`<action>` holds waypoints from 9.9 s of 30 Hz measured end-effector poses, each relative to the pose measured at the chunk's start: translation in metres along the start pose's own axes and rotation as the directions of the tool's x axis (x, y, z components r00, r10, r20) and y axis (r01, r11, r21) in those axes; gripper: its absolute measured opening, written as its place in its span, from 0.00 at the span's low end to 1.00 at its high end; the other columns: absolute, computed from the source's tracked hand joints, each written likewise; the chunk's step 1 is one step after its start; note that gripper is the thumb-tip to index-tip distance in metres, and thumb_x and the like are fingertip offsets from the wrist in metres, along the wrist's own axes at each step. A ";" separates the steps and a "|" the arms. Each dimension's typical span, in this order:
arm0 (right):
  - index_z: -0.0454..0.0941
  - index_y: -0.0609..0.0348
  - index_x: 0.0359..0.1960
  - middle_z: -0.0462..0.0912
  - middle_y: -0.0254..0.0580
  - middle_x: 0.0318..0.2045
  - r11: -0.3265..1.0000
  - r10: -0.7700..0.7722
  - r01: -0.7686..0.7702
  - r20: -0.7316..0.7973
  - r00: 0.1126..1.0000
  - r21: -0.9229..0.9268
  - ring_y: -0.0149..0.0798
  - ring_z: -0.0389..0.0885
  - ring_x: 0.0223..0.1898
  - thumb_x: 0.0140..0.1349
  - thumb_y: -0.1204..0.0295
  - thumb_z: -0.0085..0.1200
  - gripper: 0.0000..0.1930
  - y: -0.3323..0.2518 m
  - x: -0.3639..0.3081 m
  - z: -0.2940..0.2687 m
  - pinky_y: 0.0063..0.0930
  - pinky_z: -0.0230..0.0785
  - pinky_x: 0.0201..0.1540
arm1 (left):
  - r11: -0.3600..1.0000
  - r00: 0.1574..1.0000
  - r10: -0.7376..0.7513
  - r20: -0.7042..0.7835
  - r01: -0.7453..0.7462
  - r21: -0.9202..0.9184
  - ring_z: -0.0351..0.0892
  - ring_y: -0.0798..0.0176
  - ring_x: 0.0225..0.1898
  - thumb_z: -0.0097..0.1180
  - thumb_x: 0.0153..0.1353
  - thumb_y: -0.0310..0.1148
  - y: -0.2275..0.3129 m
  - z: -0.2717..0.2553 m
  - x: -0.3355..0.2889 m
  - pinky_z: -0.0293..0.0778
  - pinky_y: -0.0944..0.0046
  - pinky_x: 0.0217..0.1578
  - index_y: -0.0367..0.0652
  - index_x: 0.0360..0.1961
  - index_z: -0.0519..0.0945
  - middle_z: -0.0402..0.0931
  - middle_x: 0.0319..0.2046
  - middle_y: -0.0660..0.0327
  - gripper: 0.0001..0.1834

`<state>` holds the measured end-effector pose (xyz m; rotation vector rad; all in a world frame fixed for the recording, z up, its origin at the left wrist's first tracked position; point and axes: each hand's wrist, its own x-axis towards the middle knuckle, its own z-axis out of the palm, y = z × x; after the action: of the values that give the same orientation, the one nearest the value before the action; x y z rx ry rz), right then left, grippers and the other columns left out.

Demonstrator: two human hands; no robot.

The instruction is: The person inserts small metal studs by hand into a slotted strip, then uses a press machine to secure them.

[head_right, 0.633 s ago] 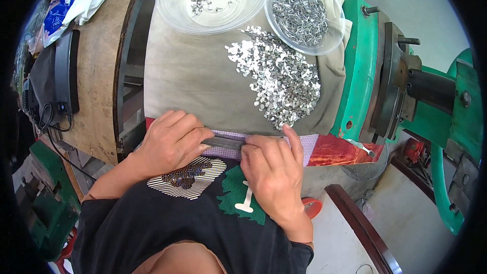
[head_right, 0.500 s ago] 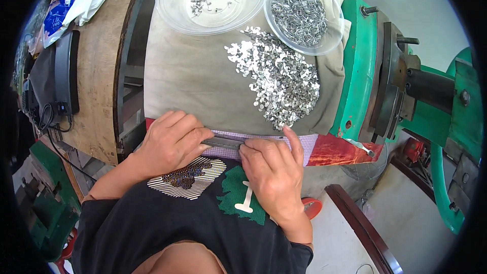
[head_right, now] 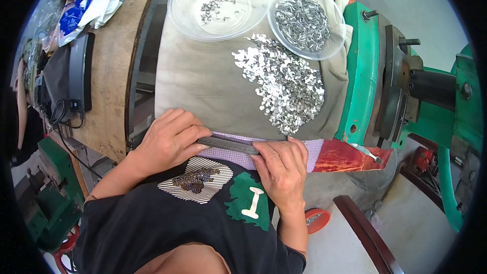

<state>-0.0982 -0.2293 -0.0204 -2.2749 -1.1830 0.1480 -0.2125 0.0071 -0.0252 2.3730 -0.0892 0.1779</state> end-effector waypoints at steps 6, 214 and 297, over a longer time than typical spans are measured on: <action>0.84 0.55 0.38 0.83 0.35 0.35 0.999 -0.039 0.040 -0.072 0.997 0.014 0.42 0.80 0.40 0.47 0.75 0.70 0.14 0.004 -0.006 0.003 0.43 0.69 0.54 | 0.998 0.999 0.008 0.034 -0.010 0.068 0.76 0.57 0.36 0.69 0.48 0.29 0.003 -0.011 -0.004 0.71 0.59 0.38 0.40 0.37 0.82 0.77 0.34 0.61 0.14; 0.75 0.69 0.44 0.81 0.55 0.44 0.976 0.103 -0.198 -0.992 0.075 0.087 0.47 0.80 0.39 0.69 0.65 0.53 0.15 0.164 -0.093 -0.474 0.47 0.75 0.39 | 0.929 0.981 0.116 -0.153 -0.161 -0.333 0.73 0.42 0.53 0.75 0.38 0.38 0.082 0.120 0.293 0.74 0.51 0.52 0.31 0.60 0.64 0.60 0.59 0.49 0.48; 0.78 0.62 0.37 0.75 0.45 0.48 0.844 0.485 -0.350 -0.301 0.821 0.405 0.46 0.62 0.56 0.69 0.62 0.54 0.14 0.158 0.013 -0.143 0.39 0.51 0.63 | 0.915 0.962 0.269 0.046 -0.241 -0.323 0.77 0.38 0.49 0.78 0.34 0.39 0.093 0.104 0.259 0.78 0.49 0.46 0.31 0.63 0.59 0.59 0.61 0.43 0.56</action>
<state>0.0726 -0.3524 0.0168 -2.0929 -0.3898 0.0462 0.0429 -0.1354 0.0039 2.0416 -0.4409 0.1677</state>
